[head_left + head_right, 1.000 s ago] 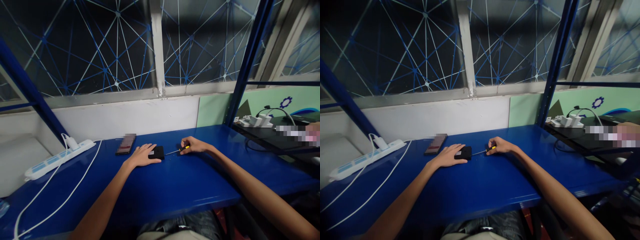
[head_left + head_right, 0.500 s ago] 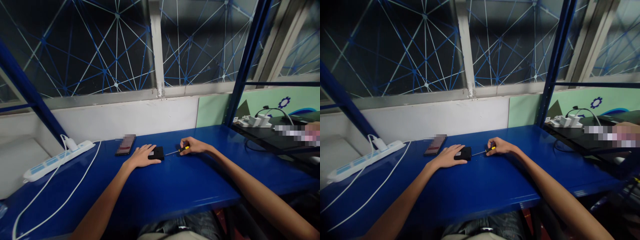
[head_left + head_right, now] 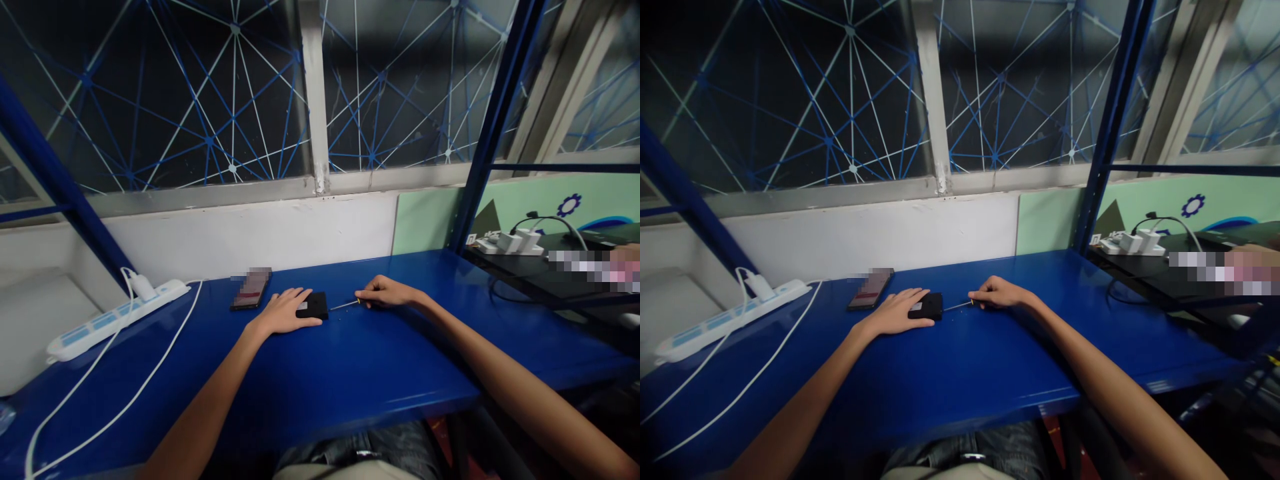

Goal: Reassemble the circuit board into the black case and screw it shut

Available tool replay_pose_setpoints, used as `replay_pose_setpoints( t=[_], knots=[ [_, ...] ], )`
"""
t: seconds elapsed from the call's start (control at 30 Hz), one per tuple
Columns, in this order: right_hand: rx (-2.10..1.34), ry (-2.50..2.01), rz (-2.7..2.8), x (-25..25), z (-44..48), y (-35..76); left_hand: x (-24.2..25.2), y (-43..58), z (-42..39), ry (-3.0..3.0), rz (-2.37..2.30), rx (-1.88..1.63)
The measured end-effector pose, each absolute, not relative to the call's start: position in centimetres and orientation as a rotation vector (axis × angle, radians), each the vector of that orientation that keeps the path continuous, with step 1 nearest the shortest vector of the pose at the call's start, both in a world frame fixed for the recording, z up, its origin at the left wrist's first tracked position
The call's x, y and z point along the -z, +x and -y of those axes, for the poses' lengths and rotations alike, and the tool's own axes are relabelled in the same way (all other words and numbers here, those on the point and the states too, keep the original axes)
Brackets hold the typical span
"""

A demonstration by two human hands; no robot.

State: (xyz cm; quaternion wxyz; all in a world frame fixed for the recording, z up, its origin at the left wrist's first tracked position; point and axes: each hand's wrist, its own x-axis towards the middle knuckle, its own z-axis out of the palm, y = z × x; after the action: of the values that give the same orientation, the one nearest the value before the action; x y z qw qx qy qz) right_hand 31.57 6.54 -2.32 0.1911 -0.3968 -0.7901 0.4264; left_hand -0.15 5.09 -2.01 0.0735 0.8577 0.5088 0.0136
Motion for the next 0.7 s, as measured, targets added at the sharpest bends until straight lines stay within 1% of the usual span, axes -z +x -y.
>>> replay_pose_setpoints(
  t=[0.23, 0.4, 0.7],
  knots=[
    [-1.279, -1.092, 2.136, 2.39, -6.61, 31.53, 1.92, -0.06, -5.07, 2.576, -1.543, 0.002],
    [-1.275, -1.052, 2.191, 2.22, -6.59, 31.81, 1.61, 0.1, -4.89, 2.565, -1.535, 0.007],
    [-1.15, -1.073, 2.249, 2.37, -6.49, 31.4, 1.95, -0.06, -5.18, 2.571, -1.539, 0.02]
  ],
)
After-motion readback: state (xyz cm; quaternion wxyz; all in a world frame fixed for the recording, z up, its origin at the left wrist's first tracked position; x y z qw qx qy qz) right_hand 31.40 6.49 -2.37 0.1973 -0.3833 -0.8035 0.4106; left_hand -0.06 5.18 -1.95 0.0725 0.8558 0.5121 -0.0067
